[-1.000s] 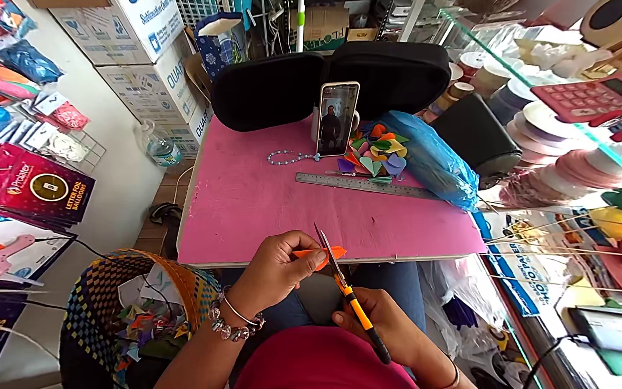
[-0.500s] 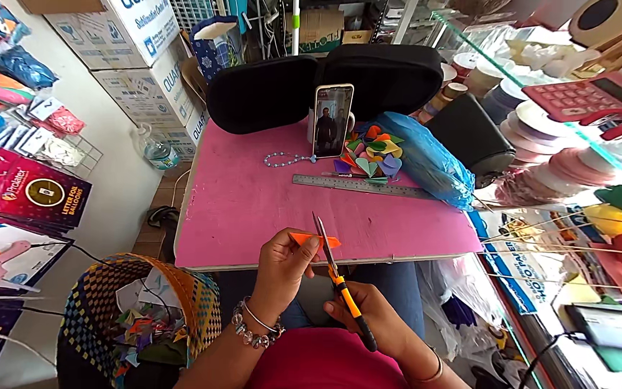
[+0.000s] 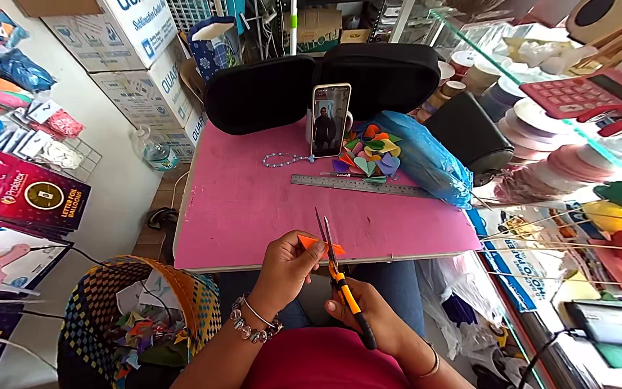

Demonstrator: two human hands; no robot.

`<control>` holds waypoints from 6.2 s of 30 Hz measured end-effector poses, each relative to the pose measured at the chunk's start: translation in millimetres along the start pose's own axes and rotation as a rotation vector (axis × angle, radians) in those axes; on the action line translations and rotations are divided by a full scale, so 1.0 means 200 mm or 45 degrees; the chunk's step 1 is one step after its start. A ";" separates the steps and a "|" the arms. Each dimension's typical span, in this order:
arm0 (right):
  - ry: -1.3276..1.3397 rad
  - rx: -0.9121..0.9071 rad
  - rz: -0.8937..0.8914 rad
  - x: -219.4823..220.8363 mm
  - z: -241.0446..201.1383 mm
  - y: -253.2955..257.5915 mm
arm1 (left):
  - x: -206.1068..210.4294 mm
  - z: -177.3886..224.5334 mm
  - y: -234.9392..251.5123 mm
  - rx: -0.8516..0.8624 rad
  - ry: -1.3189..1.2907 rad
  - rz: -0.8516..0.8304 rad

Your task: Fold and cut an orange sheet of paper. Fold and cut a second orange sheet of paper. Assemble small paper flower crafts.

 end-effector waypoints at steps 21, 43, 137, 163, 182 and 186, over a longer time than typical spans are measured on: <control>-0.383 0.342 -0.142 -0.18 -0.03 0.16 | -0.12 -0.14 0.18 -0.397 0.115 -0.068; -0.983 0.243 0.641 -0.73 -0.28 0.11 | -0.26 -0.09 0.24 -0.325 0.106 0.233; -1.164 0.079 0.460 -1.32 -0.76 0.90 | 0.52 -0.12 1.18 0.096 2.100 -0.835; -1.198 0.248 0.785 -1.20 -0.79 1.00 | -0.37 -0.13 1.04 -0.333 -0.386 0.392; 0.703 -0.022 0.821 -0.91 -0.60 0.56 | -0.20 -0.11 0.98 -0.344 -0.369 -0.150; 0.979 0.021 0.527 -0.72 -0.52 0.51 | -0.10 -0.02 0.94 0.014 -0.025 -0.483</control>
Point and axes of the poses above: each hand's wrist, its own y-axis towards the middle knuckle, its own x-axis out of the palm, z = x × y, the point moved 6 cm from there along y, towards the middle knuckle, and after that the axes turned 7 degrees about x, right-handed, at the moved point
